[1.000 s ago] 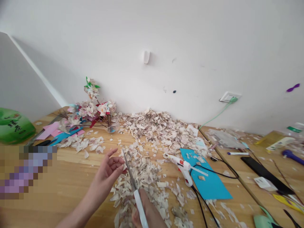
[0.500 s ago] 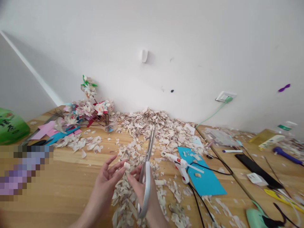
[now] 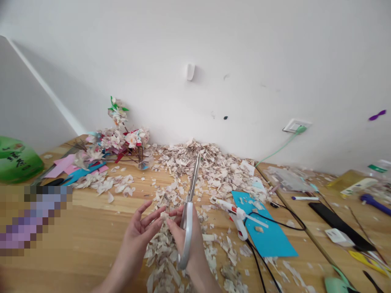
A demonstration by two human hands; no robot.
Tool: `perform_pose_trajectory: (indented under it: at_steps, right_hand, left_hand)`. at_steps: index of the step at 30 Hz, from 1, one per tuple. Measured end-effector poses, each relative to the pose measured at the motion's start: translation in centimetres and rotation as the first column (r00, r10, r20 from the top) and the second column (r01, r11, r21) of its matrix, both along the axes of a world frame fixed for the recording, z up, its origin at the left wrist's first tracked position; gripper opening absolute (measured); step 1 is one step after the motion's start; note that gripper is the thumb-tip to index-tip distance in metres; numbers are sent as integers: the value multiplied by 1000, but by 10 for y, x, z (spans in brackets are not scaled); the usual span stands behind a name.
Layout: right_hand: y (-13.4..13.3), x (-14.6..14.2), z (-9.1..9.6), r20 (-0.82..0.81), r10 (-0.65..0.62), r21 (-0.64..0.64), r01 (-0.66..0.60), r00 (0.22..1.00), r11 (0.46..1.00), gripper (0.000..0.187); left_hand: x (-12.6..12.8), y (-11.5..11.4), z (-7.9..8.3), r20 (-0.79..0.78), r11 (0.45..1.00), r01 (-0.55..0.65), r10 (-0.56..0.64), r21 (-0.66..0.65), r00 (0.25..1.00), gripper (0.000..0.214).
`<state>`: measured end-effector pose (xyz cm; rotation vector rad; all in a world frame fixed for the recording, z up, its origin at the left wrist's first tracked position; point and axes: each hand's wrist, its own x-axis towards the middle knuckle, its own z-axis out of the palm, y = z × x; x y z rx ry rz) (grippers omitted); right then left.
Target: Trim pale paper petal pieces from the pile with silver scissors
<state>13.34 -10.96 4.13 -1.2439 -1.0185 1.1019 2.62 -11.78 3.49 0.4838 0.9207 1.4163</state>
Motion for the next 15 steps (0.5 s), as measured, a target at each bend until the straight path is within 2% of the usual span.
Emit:
perform_pose_trajectory:
  at_steps: [6, 15]
  right_hand:
    - [1, 0, 1, 0, 43, -11, -43, 999, 999, 29]
    - [3, 6, 0, 40, 131, -57, -129, 991, 990, 23]
  left_hand:
    - [0, 0, 2, -27, 1000, -11, 11, 4, 1000, 67]
    - [-7, 2, 9, -118, 999, 39, -38, 8, 992, 57]
